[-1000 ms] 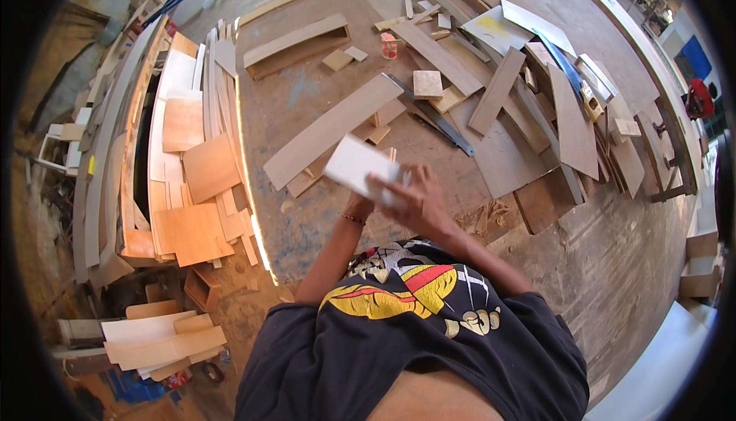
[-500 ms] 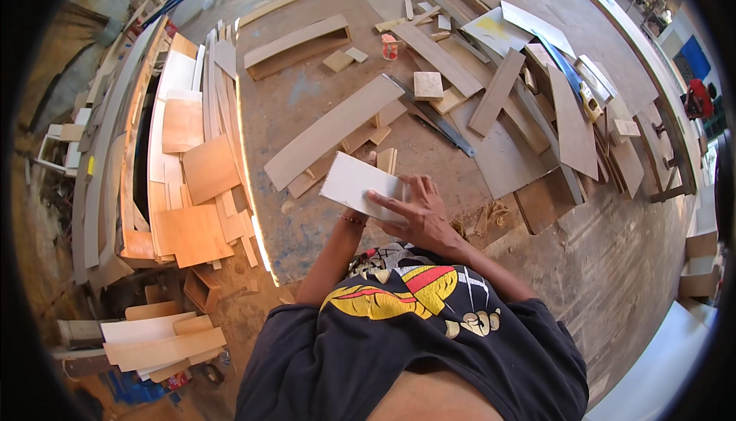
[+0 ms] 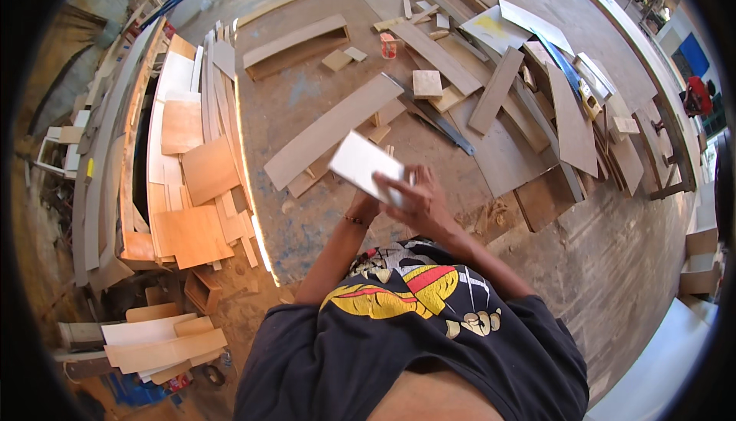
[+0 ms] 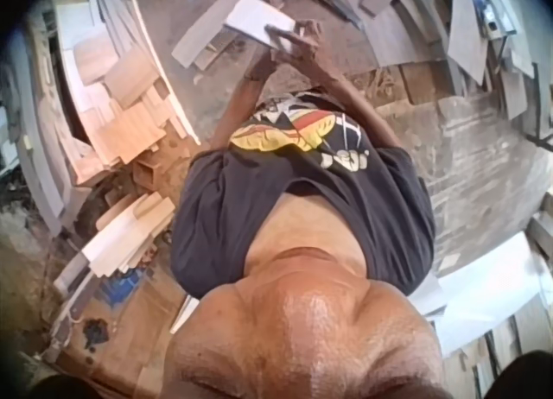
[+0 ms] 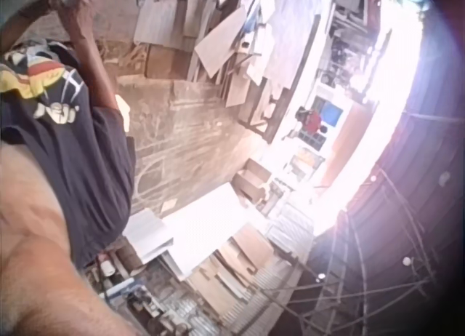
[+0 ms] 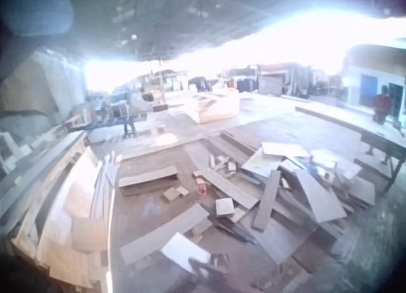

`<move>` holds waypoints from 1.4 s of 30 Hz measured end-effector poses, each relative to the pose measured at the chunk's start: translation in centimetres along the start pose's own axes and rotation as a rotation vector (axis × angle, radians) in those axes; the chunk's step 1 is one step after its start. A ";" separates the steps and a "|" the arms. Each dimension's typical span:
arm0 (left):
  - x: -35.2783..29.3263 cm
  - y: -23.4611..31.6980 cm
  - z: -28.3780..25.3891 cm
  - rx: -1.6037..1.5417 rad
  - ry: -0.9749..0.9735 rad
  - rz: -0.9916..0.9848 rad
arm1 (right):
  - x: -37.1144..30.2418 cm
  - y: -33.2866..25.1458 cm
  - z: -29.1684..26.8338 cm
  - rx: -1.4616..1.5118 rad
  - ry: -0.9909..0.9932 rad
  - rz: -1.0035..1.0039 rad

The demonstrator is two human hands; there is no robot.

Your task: The person applies adhesive to a small wooden piece using a applicator and then attaches it to a larger wooden shelf structure. The person then fits additional wooden panels onto the assembly by hand.

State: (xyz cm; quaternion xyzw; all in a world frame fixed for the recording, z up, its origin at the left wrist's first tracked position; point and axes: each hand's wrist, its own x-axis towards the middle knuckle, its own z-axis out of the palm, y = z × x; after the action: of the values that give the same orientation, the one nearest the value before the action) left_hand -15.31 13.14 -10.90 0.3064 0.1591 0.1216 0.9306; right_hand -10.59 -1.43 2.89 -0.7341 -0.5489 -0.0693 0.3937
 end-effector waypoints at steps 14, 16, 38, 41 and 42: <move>-1.4 1.8 4.2 -0.046 0.279 -0.210 | 0.7 1.2 1.1 0.083 0.034 0.161; -2.7 2.0 6.9 0.134 0.363 -0.322 | 3.1 3.0 0.0 0.047 0.093 0.317; -0.6 1.0 -1.5 0.057 0.121 0.125 | -0.6 -1.9 1.0 0.062 -0.024 0.203; -1.6 2.2 5.9 0.155 0.337 0.073 | 2.5 1.4 1.3 0.077 0.078 0.346; -1.5 1.8 5.8 0.204 0.393 0.096 | 3.4 1.6 1.1 0.141 0.115 0.378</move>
State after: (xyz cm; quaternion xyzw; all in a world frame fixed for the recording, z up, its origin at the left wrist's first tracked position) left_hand -14.71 10.96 -5.07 0.3768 0.3338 0.2064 0.8390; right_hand -8.23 1.74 3.11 -0.7894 -0.3817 0.0026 0.4807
